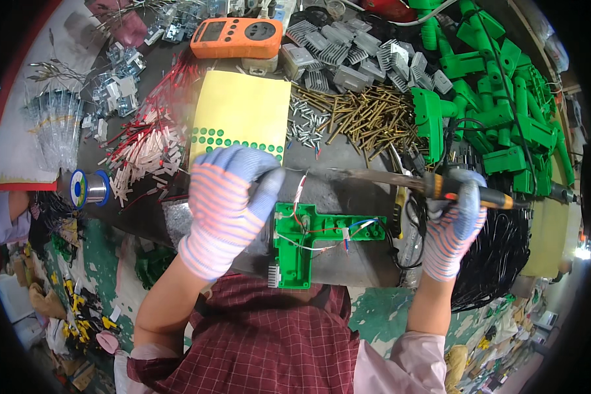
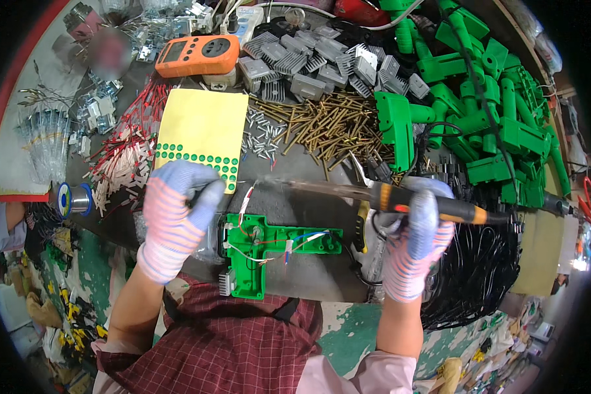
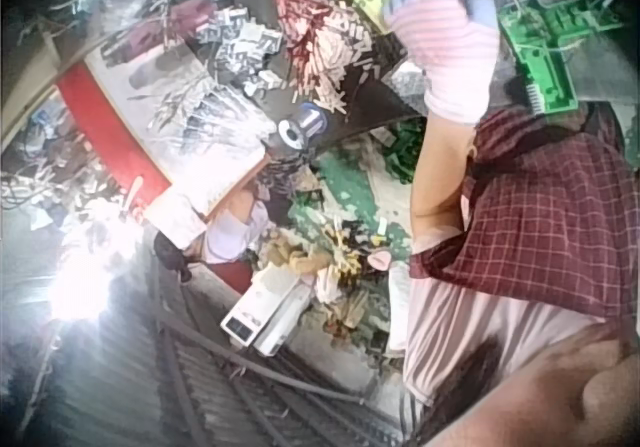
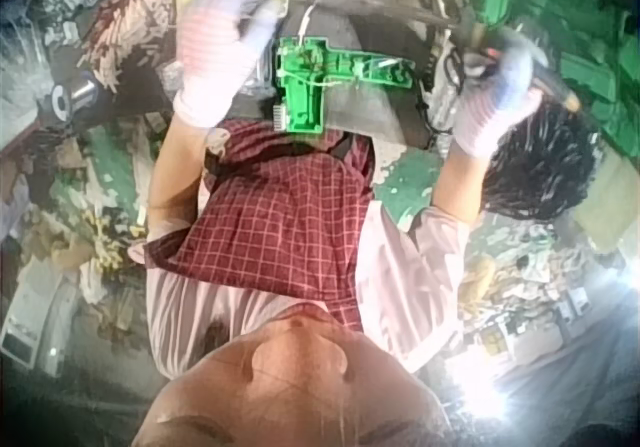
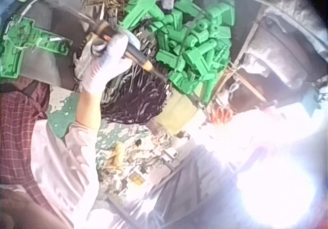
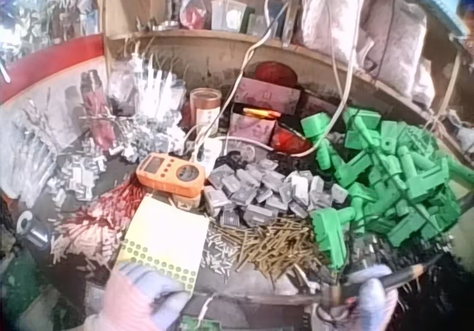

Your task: The person picks up a green plastic housing, uses a power screwdriver to secure a component, and then threads wires into the housing to solder them with a soldering iron.

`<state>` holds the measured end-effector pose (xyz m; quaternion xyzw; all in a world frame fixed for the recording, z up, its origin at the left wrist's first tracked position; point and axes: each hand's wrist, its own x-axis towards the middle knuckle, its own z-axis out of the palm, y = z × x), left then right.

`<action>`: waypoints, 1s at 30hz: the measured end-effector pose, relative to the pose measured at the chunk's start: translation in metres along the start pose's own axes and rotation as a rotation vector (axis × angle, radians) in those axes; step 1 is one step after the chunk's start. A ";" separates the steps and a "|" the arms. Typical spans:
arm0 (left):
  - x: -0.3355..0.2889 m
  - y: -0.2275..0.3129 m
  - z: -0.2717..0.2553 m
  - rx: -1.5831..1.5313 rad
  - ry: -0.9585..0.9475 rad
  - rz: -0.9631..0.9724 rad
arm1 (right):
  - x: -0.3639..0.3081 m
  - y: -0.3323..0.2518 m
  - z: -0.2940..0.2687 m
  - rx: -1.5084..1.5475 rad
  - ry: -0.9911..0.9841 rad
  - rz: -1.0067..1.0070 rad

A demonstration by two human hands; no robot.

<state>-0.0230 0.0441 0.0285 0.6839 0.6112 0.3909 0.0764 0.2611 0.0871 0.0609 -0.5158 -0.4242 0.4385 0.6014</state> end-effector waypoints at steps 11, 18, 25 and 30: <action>-0.054 0.053 -0.009 -0.297 -0.069 0.054 | -0.037 -0.025 -0.066 0.258 -0.054 -0.021; -0.054 0.055 -0.004 -0.186 -0.013 0.130 | -0.047 -0.025 -0.064 0.179 -0.035 -0.028; -0.058 0.059 0.002 -0.182 0.012 0.170 | -0.054 -0.028 -0.067 0.168 -0.023 -0.039; -0.059 0.058 0.006 -0.183 0.014 0.188 | -0.057 -0.027 -0.068 0.157 0.093 -0.039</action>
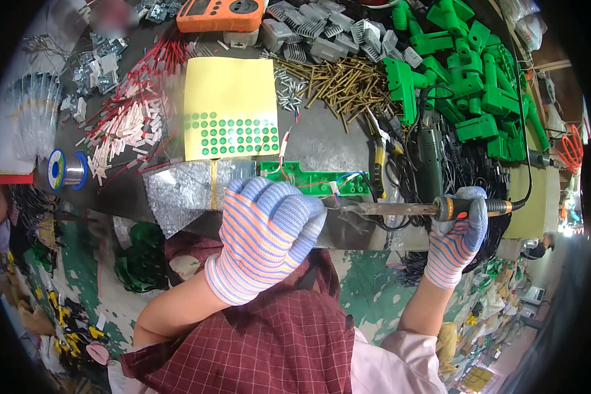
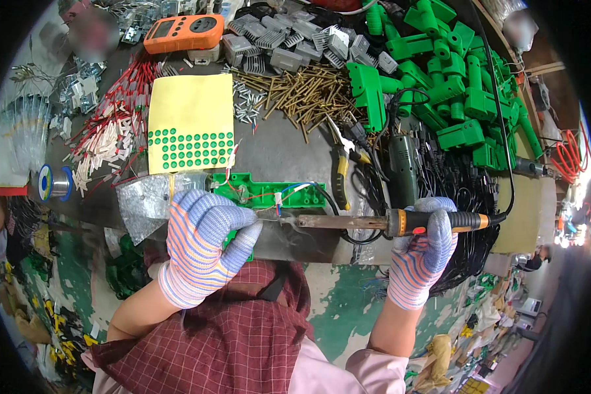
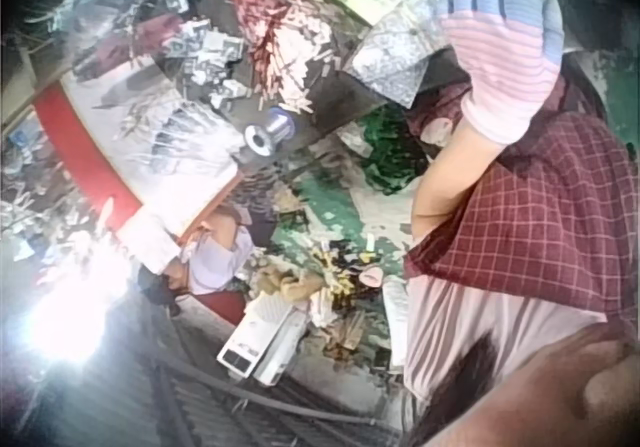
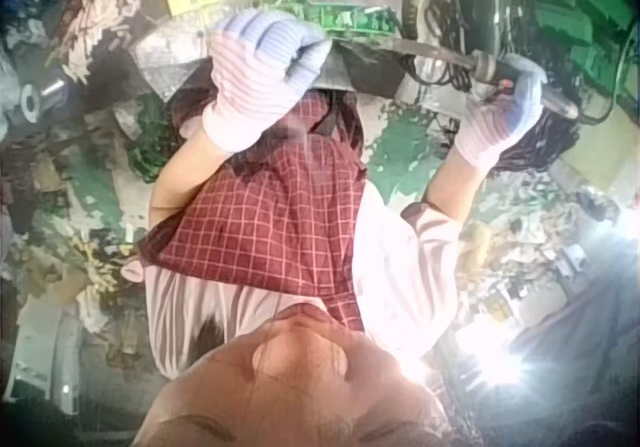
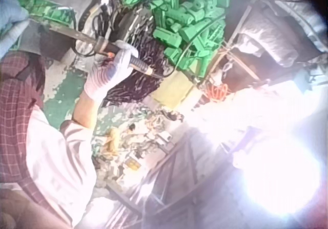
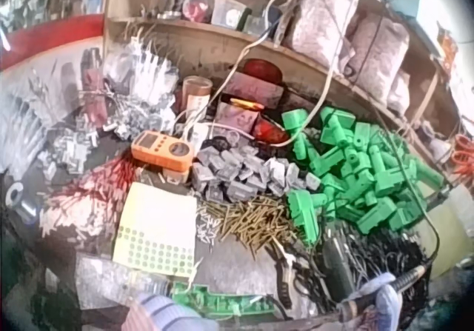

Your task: The person picks up a green plastic housing, uses a power screwdriver to secure a component, and then threads wires into the housing to solder them with a soldering iron.

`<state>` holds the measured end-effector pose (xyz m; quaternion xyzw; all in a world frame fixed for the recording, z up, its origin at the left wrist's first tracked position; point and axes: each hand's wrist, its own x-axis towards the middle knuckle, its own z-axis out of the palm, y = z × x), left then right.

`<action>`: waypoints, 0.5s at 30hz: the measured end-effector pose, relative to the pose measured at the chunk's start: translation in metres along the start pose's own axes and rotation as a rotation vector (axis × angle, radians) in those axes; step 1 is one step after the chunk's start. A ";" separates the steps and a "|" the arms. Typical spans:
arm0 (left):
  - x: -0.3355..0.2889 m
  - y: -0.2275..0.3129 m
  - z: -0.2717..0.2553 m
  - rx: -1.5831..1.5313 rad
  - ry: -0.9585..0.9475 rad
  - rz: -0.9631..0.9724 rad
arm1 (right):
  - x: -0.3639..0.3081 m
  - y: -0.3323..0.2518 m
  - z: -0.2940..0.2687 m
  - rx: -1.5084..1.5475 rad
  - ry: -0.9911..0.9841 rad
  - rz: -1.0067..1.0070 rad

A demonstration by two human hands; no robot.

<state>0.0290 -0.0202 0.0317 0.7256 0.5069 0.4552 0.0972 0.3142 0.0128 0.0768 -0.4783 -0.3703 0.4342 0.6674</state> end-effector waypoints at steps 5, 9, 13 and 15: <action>0.000 0.004 0.000 -0.047 0.003 0.007 | -0.003 -0.005 0.001 -0.048 -0.017 0.002; -0.003 0.002 0.003 -0.022 0.006 0.006 | -0.005 -0.005 0.000 -0.043 -0.023 -0.013; -0.002 0.003 0.003 -0.021 0.016 0.012 | -0.003 -0.004 -0.014 0.033 -0.105 -0.014; -0.002 0.004 0.003 -0.016 0.010 0.010 | -0.007 -0.005 -0.012 0.018 -0.087 -0.018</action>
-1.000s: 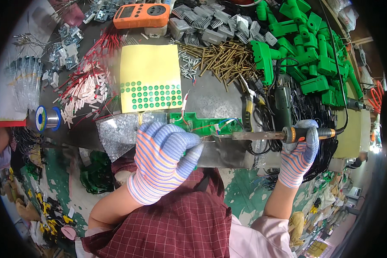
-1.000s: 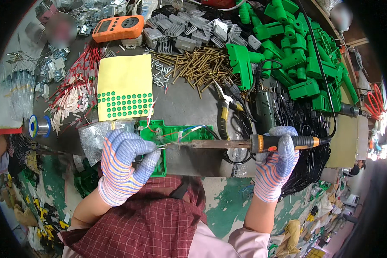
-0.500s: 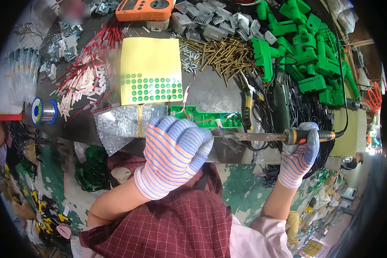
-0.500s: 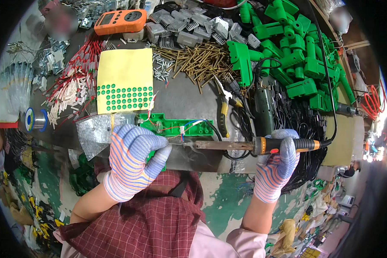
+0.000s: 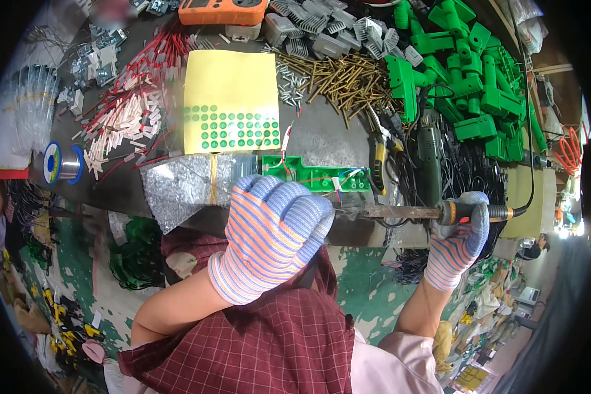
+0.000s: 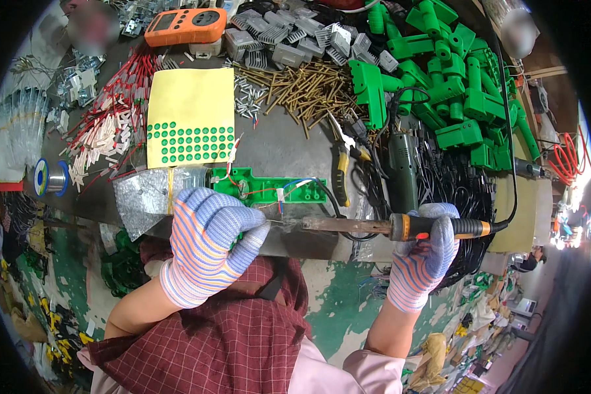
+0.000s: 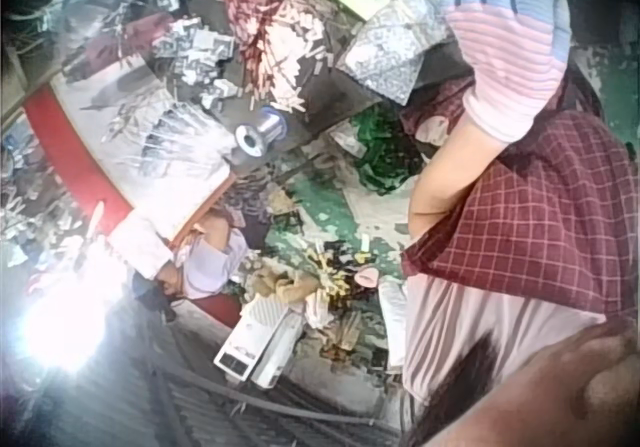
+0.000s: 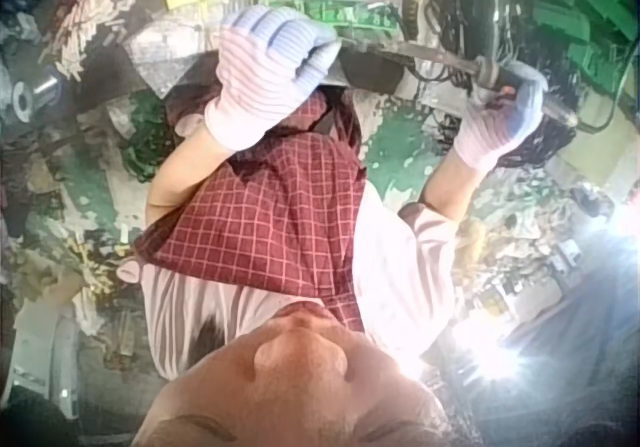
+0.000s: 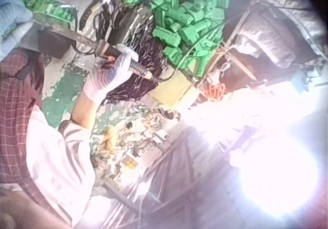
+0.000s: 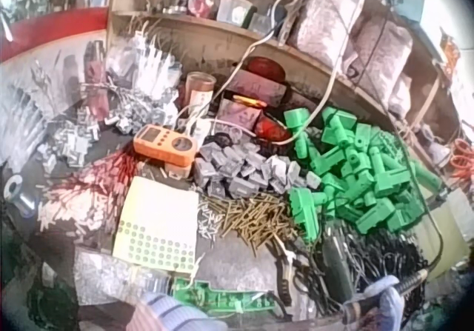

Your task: The person picks up a green plastic housing, uses a power screwdriver to secure a component, and then threads wires into the housing to solder them with a soldering iron.

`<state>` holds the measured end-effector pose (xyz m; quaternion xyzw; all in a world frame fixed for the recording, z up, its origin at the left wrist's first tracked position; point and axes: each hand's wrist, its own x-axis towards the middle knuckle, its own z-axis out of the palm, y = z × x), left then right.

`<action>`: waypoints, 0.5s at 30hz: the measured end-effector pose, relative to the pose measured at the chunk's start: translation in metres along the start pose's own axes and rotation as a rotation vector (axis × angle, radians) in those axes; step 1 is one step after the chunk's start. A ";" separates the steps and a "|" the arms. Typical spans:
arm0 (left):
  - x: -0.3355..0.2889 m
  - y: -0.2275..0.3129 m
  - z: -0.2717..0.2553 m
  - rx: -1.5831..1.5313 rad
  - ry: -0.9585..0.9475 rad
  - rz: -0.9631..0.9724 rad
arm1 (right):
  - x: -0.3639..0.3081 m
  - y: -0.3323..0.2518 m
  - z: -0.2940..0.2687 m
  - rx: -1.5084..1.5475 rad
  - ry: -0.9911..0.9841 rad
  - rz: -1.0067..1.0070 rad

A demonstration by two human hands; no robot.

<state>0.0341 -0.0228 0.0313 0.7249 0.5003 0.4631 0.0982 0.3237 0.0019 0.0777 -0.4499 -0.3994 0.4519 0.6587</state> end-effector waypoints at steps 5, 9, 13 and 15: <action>-0.004 -0.001 0.000 0.008 -0.012 0.013 | 0.000 -0.003 -0.003 -0.037 -0.016 -0.013; -0.004 0.000 -0.006 0.007 -0.023 0.010 | -0.002 -0.011 0.014 -0.039 -0.021 0.013; -0.018 -0.008 -0.017 -0.089 0.051 -0.109 | -0.003 -0.020 0.019 -0.172 0.012 -0.215; -0.025 -0.012 -0.024 -0.136 0.092 -0.193 | -0.006 -0.027 0.025 -0.140 -0.057 -0.289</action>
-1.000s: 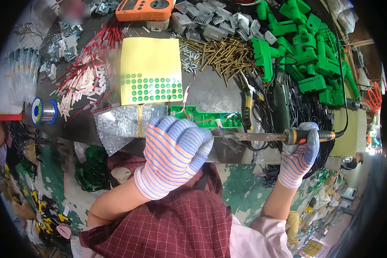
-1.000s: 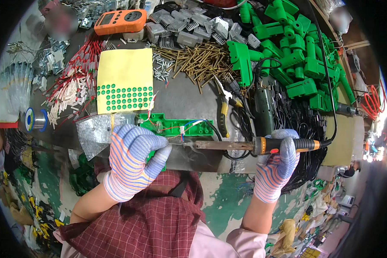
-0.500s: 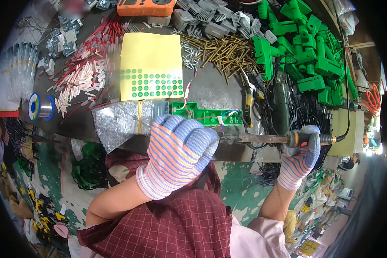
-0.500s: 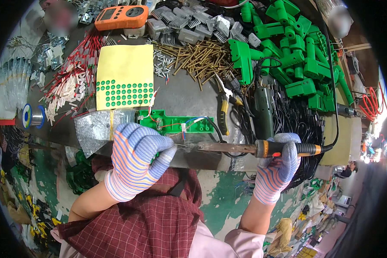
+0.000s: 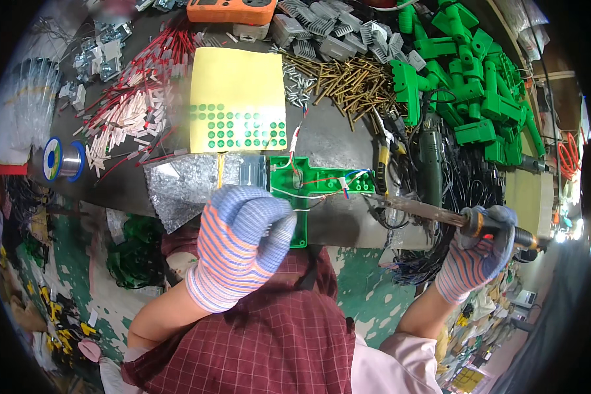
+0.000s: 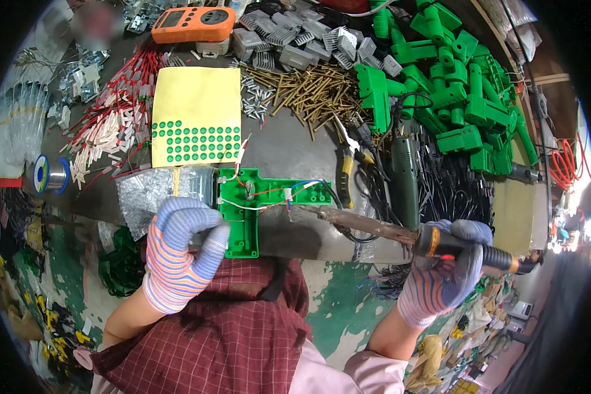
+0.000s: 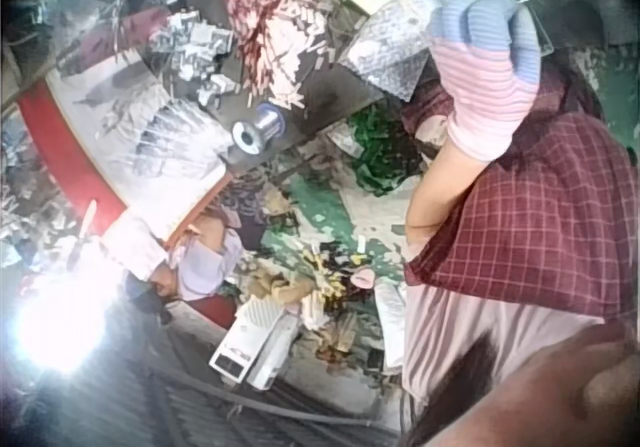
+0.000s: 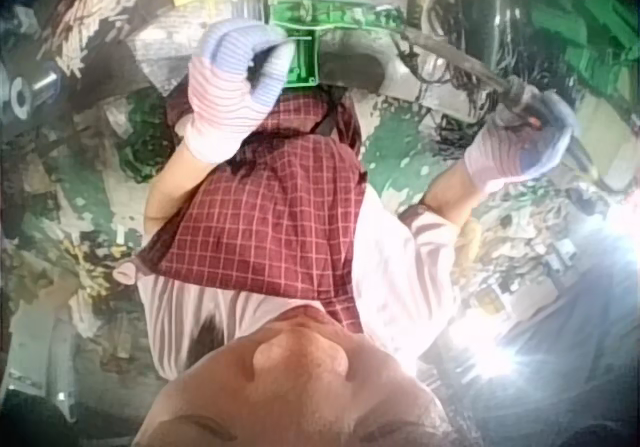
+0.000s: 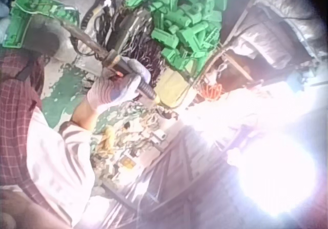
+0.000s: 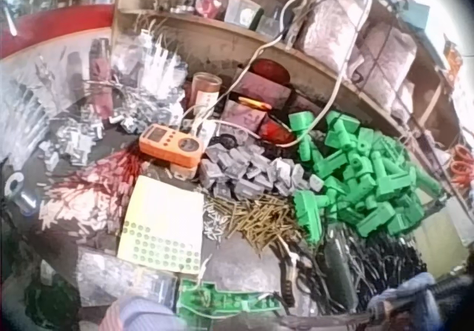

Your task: The person picks up a green plastic housing, uses a power screwdriver to secure a component, and then threads wires into the housing to solder them with a soldering iron.

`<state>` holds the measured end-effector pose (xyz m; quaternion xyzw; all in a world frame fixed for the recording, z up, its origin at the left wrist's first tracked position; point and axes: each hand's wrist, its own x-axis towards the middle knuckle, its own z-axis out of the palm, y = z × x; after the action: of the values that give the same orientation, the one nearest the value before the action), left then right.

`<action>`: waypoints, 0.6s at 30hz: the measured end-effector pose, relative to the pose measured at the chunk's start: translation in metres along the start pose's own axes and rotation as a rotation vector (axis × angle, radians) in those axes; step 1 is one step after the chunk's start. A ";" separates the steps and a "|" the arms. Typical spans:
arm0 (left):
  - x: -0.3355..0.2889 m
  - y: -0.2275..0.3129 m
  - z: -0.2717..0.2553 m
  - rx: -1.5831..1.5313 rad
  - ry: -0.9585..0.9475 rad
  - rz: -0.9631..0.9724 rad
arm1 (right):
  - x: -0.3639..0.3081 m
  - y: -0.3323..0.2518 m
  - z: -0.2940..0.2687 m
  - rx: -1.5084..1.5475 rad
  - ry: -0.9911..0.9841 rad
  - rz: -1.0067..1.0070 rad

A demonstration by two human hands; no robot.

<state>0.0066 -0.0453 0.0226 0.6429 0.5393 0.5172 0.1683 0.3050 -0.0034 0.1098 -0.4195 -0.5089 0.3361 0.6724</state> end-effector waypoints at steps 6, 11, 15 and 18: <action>0.005 -0.001 0.000 0.207 -0.006 0.093 | -0.007 -0.008 0.040 -0.213 -0.188 -0.017; 0.016 -0.002 0.009 0.271 -0.003 0.177 | -0.005 -0.006 0.039 -0.286 -0.256 -0.043; 0.017 -0.005 0.014 0.254 -0.004 0.193 | -0.003 0.000 0.048 -0.274 -0.295 -0.205; 0.017 -0.006 0.016 0.262 -0.011 0.196 | -0.004 0.001 0.048 -0.272 -0.303 -0.189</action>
<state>0.0147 -0.0226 0.0201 0.7116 0.5360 0.4529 0.0347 0.2575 0.0044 0.1141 -0.4014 -0.6816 0.2589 0.5543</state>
